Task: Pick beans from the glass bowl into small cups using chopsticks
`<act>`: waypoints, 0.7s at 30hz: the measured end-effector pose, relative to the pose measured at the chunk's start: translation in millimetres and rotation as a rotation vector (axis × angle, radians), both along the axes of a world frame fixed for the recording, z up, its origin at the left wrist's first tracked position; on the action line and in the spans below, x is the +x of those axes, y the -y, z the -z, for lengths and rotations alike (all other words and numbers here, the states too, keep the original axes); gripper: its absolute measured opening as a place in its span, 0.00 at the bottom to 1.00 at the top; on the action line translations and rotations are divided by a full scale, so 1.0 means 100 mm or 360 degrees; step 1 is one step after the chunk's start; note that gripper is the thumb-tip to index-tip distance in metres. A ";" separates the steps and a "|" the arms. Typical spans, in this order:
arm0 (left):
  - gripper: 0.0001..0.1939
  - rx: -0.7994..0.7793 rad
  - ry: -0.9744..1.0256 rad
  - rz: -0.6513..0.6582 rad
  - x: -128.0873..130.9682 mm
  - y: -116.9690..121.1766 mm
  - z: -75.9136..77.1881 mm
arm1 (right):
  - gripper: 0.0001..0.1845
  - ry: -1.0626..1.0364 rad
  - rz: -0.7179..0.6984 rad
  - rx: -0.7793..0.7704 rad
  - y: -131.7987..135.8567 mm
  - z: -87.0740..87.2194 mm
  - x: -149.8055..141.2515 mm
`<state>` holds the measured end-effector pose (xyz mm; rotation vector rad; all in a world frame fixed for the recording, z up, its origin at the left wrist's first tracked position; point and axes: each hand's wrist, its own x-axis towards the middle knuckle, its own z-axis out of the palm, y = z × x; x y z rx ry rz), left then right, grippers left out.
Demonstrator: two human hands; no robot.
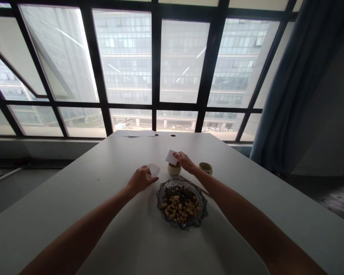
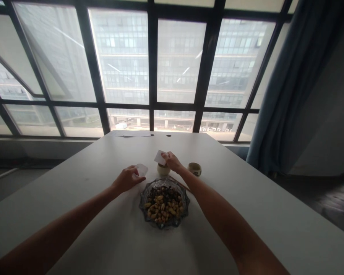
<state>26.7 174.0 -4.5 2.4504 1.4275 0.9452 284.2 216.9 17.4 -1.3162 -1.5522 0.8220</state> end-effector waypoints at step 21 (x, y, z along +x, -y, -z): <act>0.45 0.0111 -0.0343 0.0249 -0.56 0.38 -0.15 | 0.16 0.1011 -0.0183 0.0179 0.12 -0.16 -0.61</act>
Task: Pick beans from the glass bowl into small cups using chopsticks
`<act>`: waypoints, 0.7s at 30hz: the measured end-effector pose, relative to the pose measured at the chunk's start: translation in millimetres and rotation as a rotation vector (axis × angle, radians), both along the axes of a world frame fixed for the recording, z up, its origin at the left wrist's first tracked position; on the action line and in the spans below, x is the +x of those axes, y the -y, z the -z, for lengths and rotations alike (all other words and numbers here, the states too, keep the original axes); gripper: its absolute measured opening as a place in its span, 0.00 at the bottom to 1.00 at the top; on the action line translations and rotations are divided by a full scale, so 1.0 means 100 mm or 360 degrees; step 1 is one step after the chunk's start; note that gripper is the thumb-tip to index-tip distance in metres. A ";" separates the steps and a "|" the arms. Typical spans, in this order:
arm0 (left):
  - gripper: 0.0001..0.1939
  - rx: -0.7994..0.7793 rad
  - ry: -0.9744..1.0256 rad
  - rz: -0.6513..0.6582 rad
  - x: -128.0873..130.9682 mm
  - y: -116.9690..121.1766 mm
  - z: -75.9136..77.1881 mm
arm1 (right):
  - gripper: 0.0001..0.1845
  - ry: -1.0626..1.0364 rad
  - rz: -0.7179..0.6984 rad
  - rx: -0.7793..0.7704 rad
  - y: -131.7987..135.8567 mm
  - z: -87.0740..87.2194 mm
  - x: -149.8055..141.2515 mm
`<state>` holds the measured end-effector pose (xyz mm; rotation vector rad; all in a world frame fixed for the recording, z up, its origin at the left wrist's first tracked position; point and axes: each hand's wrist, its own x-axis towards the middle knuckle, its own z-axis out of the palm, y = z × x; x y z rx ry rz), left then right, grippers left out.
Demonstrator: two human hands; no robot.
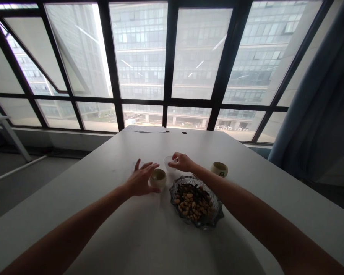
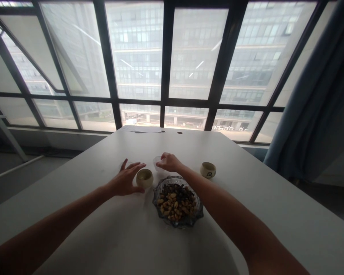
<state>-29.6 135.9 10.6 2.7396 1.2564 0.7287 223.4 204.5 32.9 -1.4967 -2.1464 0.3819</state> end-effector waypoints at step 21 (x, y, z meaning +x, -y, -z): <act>0.33 0.0133 0.0052 -0.0348 -1.04 0.34 0.17 | 0.23 0.0169 0.0268 0.0389 -0.08 -0.11 0.35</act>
